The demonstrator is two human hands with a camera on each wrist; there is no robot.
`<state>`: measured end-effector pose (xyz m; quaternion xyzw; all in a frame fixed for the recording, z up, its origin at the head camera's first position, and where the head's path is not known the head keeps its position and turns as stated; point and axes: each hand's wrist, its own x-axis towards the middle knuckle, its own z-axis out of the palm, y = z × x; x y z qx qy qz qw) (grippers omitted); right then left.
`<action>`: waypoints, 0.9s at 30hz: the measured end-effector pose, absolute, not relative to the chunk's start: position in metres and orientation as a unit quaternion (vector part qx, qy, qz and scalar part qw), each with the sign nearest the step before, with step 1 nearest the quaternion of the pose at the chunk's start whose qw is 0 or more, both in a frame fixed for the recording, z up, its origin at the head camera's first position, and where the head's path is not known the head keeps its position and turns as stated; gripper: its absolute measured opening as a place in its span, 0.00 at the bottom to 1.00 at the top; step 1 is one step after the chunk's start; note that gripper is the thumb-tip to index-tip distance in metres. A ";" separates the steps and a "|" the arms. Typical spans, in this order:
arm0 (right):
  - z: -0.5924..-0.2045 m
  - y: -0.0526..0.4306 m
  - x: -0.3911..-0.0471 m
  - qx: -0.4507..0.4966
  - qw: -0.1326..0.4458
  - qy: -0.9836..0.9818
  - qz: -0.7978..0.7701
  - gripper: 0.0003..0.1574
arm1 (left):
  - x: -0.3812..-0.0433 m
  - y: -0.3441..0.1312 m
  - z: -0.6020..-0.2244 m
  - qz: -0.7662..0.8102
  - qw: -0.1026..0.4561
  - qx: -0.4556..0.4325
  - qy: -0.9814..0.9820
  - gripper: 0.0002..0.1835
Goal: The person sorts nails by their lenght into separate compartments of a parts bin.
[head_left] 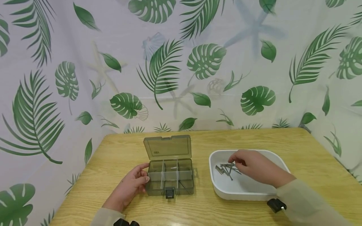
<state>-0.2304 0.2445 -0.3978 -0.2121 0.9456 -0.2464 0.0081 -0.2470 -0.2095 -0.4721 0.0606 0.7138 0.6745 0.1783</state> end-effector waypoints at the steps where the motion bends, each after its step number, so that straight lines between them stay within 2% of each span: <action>1: -0.396 0.242 -0.230 -0.216 0.006 0.944 -0.248 0.12 | -0.247 -0.210 -0.472 0.675 0.179 0.062 0.714 0.34; 16: -0.386 0.177 -0.229 -0.280 0.000 0.920 -0.275 0.14 | -0.246 -0.210 -0.471 0.674 0.177 0.063 0.714 0.34; 27: -0.387 0.127 -0.227 -0.308 0.016 0.912 -0.270 0.14 | -0.245 -0.208 -0.470 0.674 0.177 0.063 0.714 0.34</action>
